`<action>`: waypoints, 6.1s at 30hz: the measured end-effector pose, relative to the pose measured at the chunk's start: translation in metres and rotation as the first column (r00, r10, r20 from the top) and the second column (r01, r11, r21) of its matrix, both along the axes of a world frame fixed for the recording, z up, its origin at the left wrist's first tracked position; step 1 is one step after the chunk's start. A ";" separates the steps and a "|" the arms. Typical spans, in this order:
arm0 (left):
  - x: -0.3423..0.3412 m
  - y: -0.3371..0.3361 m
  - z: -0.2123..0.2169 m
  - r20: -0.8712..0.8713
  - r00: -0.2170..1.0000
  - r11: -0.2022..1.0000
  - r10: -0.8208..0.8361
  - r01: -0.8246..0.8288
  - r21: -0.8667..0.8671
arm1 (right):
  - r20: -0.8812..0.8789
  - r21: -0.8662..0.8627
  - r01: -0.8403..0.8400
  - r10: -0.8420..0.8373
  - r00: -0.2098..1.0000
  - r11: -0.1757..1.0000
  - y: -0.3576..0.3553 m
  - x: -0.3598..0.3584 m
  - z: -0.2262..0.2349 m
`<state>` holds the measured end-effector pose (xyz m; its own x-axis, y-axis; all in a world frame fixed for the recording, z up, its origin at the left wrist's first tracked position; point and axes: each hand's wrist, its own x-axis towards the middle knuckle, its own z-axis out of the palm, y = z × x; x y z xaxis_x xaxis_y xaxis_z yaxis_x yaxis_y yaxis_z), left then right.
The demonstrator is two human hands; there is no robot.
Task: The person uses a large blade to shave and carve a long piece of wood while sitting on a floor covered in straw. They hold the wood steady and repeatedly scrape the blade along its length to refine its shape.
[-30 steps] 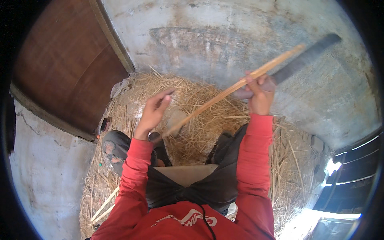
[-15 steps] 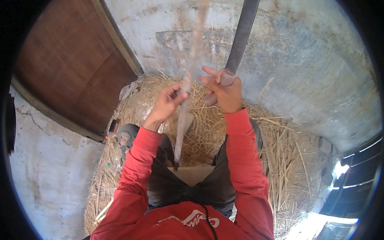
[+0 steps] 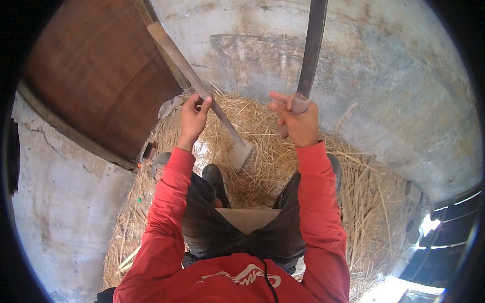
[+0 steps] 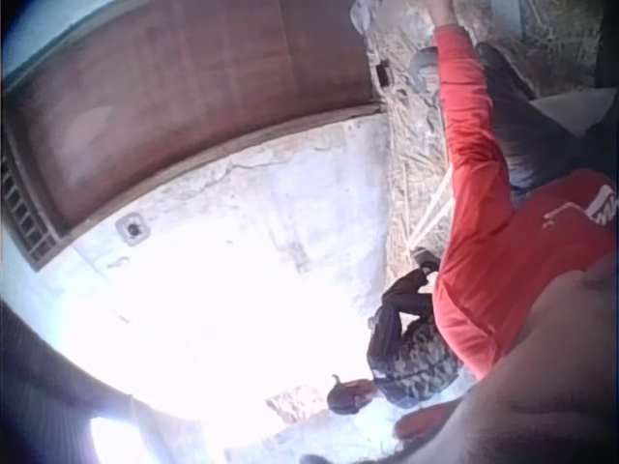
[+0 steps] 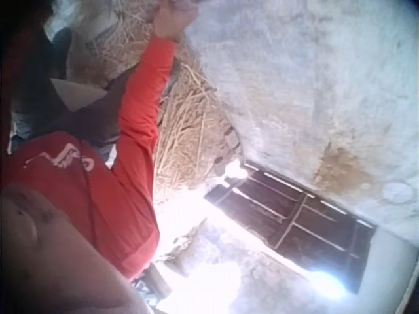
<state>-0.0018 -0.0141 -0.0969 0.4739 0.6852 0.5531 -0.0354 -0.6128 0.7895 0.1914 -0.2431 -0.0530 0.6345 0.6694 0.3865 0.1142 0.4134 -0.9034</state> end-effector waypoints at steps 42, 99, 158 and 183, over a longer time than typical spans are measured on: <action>0.000 0.073 0.070 0.440 0.798 0.737 -0.413 0.576 -0.353 | -0.596 -0.335 -0.239 -0.008 0.803 0.911 0.013 -0.123 -0.037; 0.024 0.055 0.089 0.347 0.873 0.854 -0.342 0.443 -0.272 | -0.724 -0.586 -0.528 -0.104 0.682 0.615 -0.015 -0.177 -0.156; -0.010 0.071 0.080 0.376 0.783 0.671 -0.495 0.620 -0.408 | -0.703 -0.605 -0.412 -0.214 0.678 0.681 -0.014 -0.168 -0.167; -0.023 0.094 0.085 0.395 0.836 0.726 -0.381 0.535 -0.432 | -0.460 -0.071 -0.147 0.098 0.882 0.987 0.023 -0.138 -0.093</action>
<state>-0.0251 0.0796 -0.0123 0.6952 0.6335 0.3396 -0.4540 0.0207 0.8908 0.0531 -0.2201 -0.1463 0.6340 0.7733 0.0024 -0.3638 0.3011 -0.8815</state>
